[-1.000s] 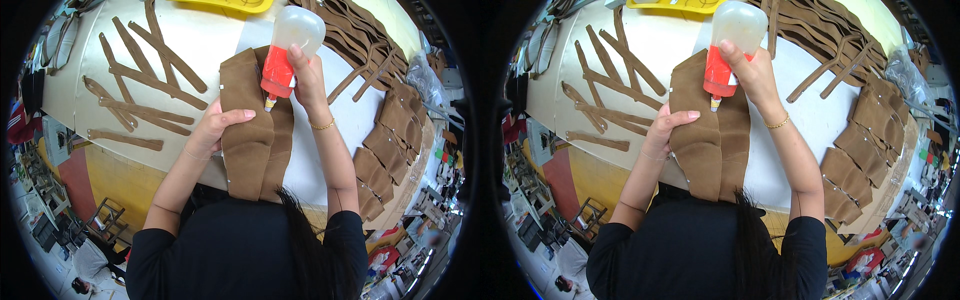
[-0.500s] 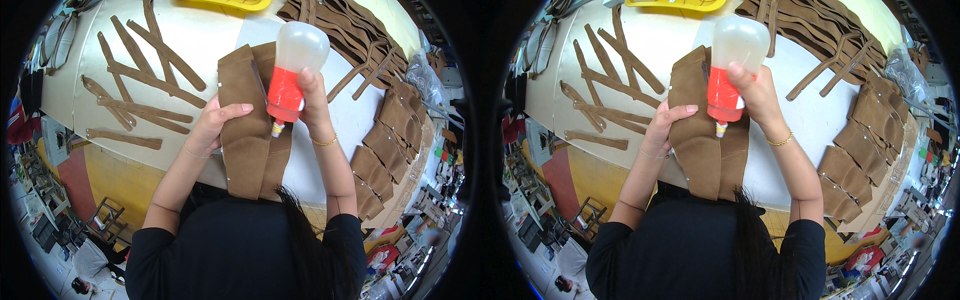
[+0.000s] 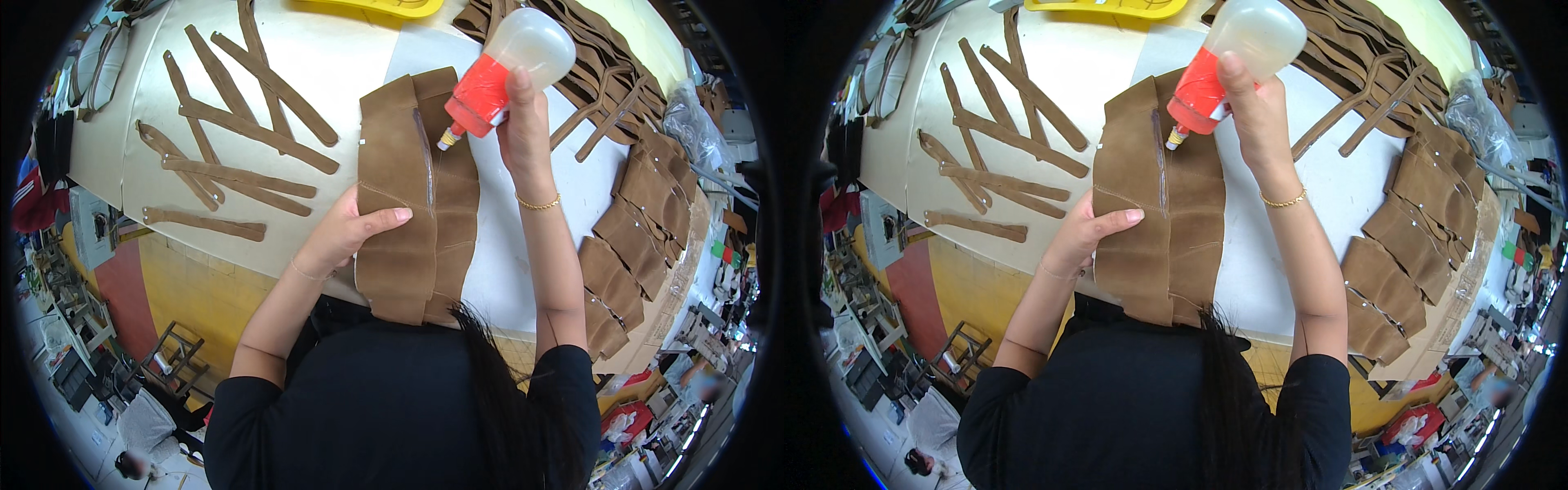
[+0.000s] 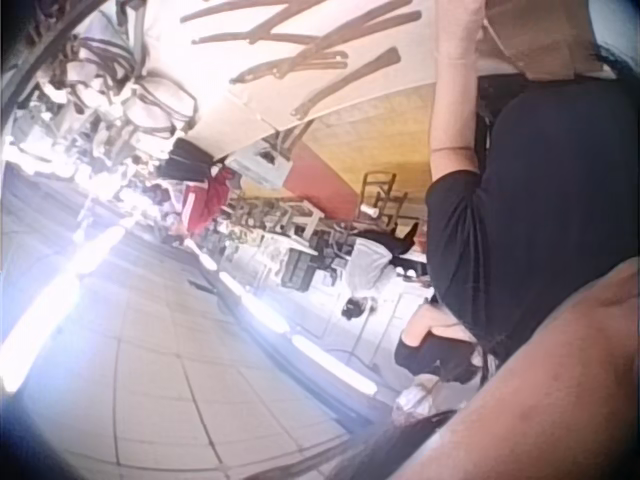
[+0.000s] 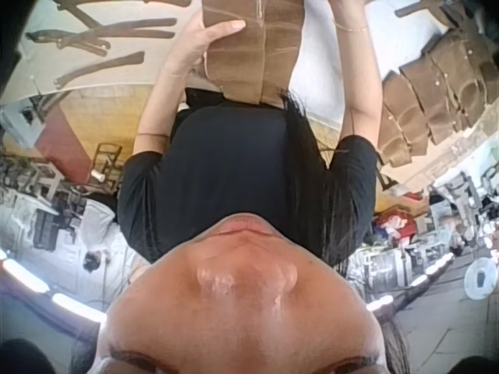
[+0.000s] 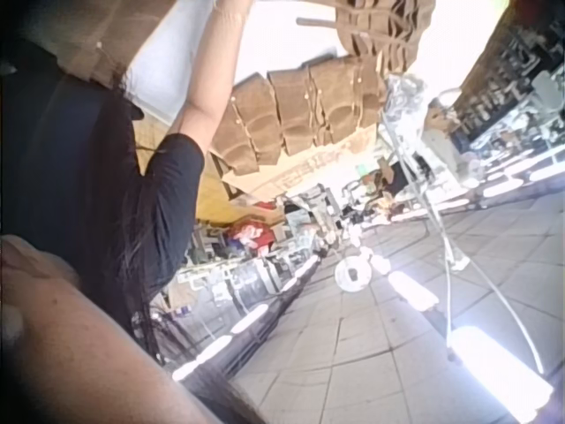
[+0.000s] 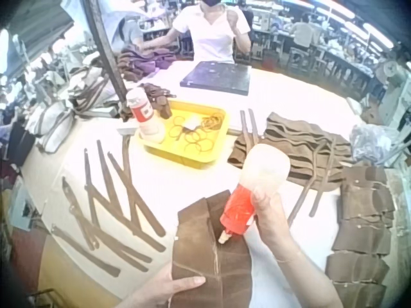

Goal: The person applies glue from a red-capped bottle along the edges of brown leather pieces and narrow leather strips on a white worktable. The person handles each piece one at a time, applies glue, and places the pieces back on the table.

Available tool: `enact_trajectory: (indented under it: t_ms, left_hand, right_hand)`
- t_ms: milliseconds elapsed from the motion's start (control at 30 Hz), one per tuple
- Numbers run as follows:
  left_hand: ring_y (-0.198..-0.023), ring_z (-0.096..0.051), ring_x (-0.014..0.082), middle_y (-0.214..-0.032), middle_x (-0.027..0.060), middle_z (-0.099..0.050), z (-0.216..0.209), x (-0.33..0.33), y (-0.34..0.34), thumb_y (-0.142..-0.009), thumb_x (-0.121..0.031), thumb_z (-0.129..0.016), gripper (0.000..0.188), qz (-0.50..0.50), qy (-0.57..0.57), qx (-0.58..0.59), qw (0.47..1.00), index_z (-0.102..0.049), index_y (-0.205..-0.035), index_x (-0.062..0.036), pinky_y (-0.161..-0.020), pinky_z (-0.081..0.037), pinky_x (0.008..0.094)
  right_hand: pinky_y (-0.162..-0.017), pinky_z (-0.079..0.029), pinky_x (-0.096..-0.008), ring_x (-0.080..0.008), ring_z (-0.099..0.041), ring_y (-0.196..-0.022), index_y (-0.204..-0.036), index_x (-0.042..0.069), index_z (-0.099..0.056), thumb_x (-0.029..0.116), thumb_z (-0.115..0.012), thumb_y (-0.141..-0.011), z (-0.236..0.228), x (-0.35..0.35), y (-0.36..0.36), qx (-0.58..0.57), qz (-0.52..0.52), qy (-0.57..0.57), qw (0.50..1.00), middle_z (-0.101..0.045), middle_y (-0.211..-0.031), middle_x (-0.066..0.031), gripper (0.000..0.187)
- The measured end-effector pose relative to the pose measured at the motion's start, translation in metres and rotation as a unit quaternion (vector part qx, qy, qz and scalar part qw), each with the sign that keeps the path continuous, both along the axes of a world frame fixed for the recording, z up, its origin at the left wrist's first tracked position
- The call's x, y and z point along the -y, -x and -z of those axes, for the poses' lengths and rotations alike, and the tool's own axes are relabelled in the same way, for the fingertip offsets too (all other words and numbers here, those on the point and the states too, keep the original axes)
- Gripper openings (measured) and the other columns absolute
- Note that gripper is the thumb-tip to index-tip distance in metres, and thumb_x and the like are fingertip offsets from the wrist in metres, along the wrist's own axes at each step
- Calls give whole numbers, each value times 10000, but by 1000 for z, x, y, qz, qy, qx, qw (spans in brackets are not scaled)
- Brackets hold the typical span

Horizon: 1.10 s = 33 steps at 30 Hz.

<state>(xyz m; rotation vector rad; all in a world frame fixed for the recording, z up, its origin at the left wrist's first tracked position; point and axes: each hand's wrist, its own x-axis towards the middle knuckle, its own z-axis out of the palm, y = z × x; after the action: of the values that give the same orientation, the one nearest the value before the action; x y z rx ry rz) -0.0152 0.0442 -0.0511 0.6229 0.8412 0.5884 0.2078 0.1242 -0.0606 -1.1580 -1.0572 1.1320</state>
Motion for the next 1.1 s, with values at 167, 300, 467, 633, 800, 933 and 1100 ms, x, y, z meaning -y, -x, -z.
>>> enact_trajectory:
  t_ms: [167, 300, 467, 633, 800, 933, 1100]
  left_hand:
    - [-1067, -539, 158, -1169, 86, -543, -7, 5, -2, -827, -130, -646, 497, -14, 36, 1, 999, -416, -1250, -5, -888, -469, 315]
    - [-1071, -536, 160, -1180, 88, -533, -7, 6, -1, -821, -124, -645, 520, -14, 35, 0, 999, -398, -1264, -9, -891, -467, 317]
    - [-1074, -531, 157, -1176, 80, -535, -9, 7, -3, -820, -122, -644, 516, -36, 32, 12, 999, -402, -1261, -11, -899, -460, 318]
    - [-1072, -533, 154, -1179, 77, -537, -13, 7, -5, -820, -119, -643, 506, -43, 35, 7, 998, -409, -1256, -14, -896, -461, 314]
    - [-1055, -546, 157, -1161, 80, -550, -13, 7, -5, -818, -116, -641, 490, -41, 44, 8, 998, -422, -1245, -12, -883, -468, 310]
    - [-1036, -558, 157, -1150, 83, -557, -13, 7, -6, -816, -117, -637, 484, -45, 40, 10, 998, -427, -1240, -10, -872, -474, 309]
    - [-1017, -572, 151, -1136, 87, -581, -16, 8, -9, -787, -99, -629, 509, -70, 36, -13, 997, -444, -1251, -2, -866, -466, 289]
  right_hand:
    - [-560, -404, -219, -64, -502, -677, -946, 22, -614, 585, -590, -823, 0, -5, 6, 34, -21, -2, 999, -574, -781, 2, 576]
    - [-565, -411, -217, -64, -507, -674, -949, 23, -623, 545, -600, -837, 0, -7, 11, 55, -31, -2, 998, -586, -795, 4, 534]
    - [-563, -408, -212, -62, -511, -668, -928, 29, -631, 557, -588, -838, 2, -3, 12, 69, -40, 6, 997, -590, -770, 4, 538]
    - [-540, -396, -210, -62, -507, -641, -894, 29, -626, 571, -582, -834, 3, 10, 14, 60, -36, 13, 997, -584, -738, 5, 547]
    - [-527, -387, -210, -59, -499, -628, -880, 25, -617, 579, -587, -825, 0, 26, 16, 36, -33, 4, 999, -565, -712, 11, 557]
    - [-528, -386, -212, -59, -495, -628, -886, 20, -611, 577, -589, -822, -5, 41, 18, 16, -36, 9, 999, -560, -713, 10, 562]
    - [-544, -386, -212, -57, -490, -639, -894, 18, -606, 562, -598, -824, -8, 53, 24, -50, 10, 14, 999, -558, -726, 10, 549]
